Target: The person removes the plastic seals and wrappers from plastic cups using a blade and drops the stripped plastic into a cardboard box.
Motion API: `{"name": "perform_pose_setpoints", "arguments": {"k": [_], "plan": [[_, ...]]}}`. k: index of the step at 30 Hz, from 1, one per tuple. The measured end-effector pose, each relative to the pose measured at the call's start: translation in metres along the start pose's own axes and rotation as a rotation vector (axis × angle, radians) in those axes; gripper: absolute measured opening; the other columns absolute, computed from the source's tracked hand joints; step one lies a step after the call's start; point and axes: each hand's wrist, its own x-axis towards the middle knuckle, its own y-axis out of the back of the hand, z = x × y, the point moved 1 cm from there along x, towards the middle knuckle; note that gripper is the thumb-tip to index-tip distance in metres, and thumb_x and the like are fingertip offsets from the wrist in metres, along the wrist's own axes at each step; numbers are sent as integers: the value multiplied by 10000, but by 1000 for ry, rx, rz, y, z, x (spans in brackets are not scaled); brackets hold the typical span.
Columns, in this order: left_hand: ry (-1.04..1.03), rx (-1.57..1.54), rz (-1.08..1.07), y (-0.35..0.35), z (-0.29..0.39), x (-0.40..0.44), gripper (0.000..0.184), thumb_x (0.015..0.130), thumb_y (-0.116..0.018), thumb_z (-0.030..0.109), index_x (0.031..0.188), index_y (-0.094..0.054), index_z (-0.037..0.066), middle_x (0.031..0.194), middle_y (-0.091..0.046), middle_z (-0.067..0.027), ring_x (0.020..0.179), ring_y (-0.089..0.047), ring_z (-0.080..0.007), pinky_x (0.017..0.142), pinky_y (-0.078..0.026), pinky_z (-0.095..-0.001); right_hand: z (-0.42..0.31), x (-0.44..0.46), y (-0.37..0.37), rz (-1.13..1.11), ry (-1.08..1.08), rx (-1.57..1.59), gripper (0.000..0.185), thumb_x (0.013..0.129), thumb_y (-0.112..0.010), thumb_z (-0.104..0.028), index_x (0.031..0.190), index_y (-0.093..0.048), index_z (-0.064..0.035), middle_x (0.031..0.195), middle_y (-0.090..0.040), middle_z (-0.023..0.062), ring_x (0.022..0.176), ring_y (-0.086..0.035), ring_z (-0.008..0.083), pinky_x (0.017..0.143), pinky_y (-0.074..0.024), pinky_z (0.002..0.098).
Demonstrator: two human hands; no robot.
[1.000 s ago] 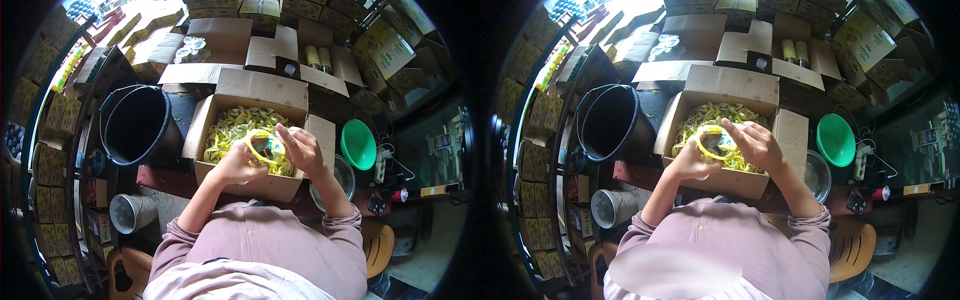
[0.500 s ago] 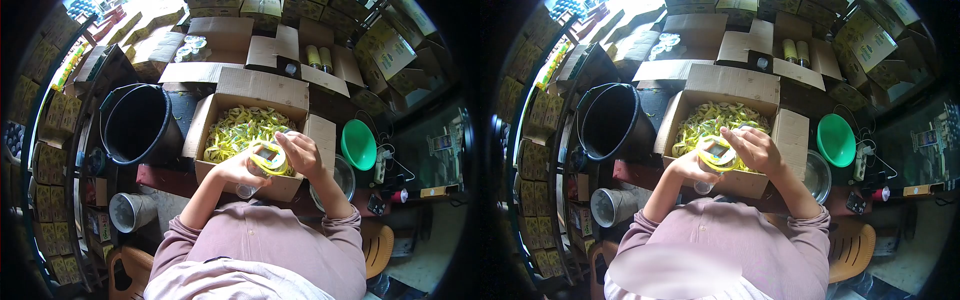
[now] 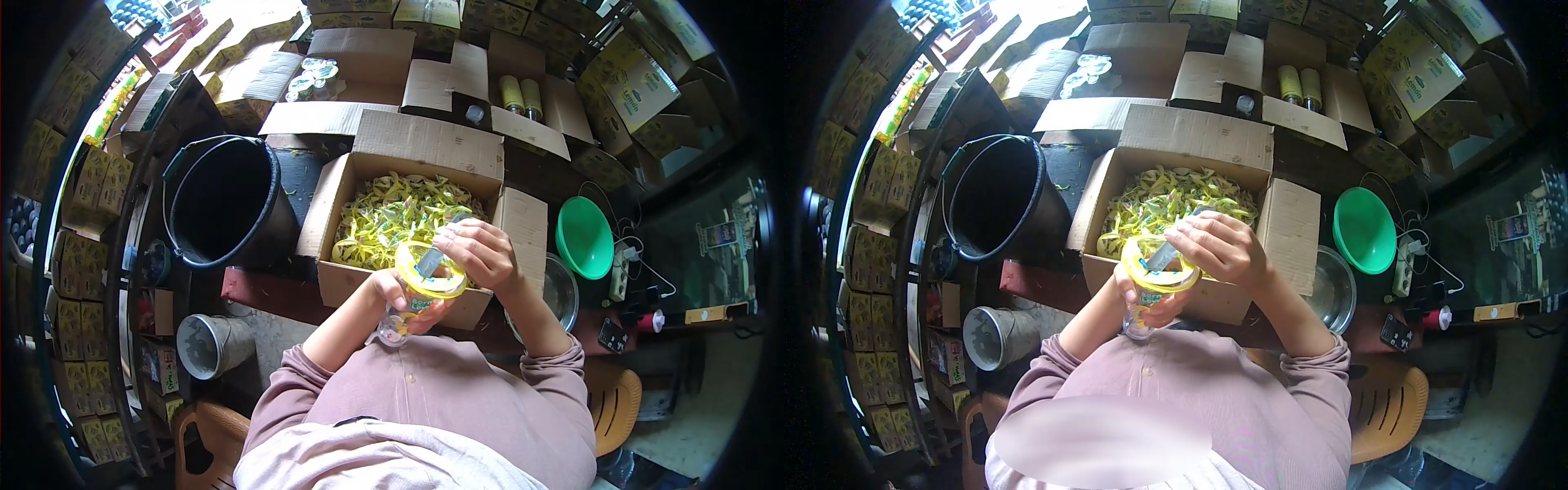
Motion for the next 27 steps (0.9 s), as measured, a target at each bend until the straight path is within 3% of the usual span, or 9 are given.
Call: {"name": "perform_pose_setpoints", "arguments": {"k": [6,9,12,15,17,19,22,23,27], "plan": [[41,-237,-127,-9,1,9,519,622,-691,81,999,-378,-91,677,-474,-119,518,-497,-187,461,-426,-304,-1,3,-1,41,-4,29,238,692,-627,-91,924,-626,-40,816,-627,49,783,-626,173,725,-524,318],[55,-323,-346,1,-4,13,579,658,-665,156,1074,-339,-80,703,-467,-116,565,-501,-187,470,-405,-315,-1,1,-3,44,-12,42,225,668,-627,-87,886,-634,-31,821,-625,55,779,-623,176,718,-523,317],[52,-428,-369,-1,-6,16,576,690,-677,244,1057,-379,-84,746,-491,-137,620,-541,-210,480,-433,-322,-1,0,-2,28,-28,58,226,643,-627,-84,860,-638,-21,817,-622,61,777,-620,182,708,-522,318],[94,22,-29,16,5,-2,633,684,-691,278,1064,-374,-117,761,-532,-194,679,-594,-275,554,-511,-376,1,-1,1,12,-34,6,226,642,-619,-84,857,-633,-16,811,-619,65,777,-616,186,698,-522,318],[80,213,278,-7,19,-4,792,684,-686,406,1193,-354,-101,1019,-513,-275,888,-583,-357,645,-524,-400,5,-2,3,-14,-33,-47,214,642,-617,-90,841,-627,-13,802,-616,70,764,-611,186,689,-519,317],[275,485,379,-9,39,-8,794,680,-711,359,1248,-334,-47,1127,-484,-232,978,-551,-301,782,-482,-379,5,2,5,-26,-35,-86,214,637,-618,-92,835,-624,-13,799,-615,72,762,-609,187,689,-518,320],[-60,1170,747,-30,47,-4,666,732,-681,242,1223,-358,-72,1161,-473,-215,1089,-489,-255,884,-437,-340,11,1,8,-57,-58,-165,224,631,-618,-88,843,-622,-16,799,-616,74,765,-609,184,698,-513,314],[-114,1076,850,-30,46,-7,732,721,-703,205,1268,-295,-61,1195,-459,-199,1139,-440,-238,928,-390,-349,14,1,8,-70,-72,-194,224,632,-617,-87,844,-621,-16,800,-617,74,767,-609,184,701,-512,313],[44,1927,957,-41,39,-6,730,658,-727,218,1227,-363,-59,1087,-513,-245,1055,-512,-302,884,-418,-358,16,-5,3,-143,-121,-243,191,646,-622,-82,827,-616,-21,819,-620,72,774,-608,186,713,-508,315]]}}
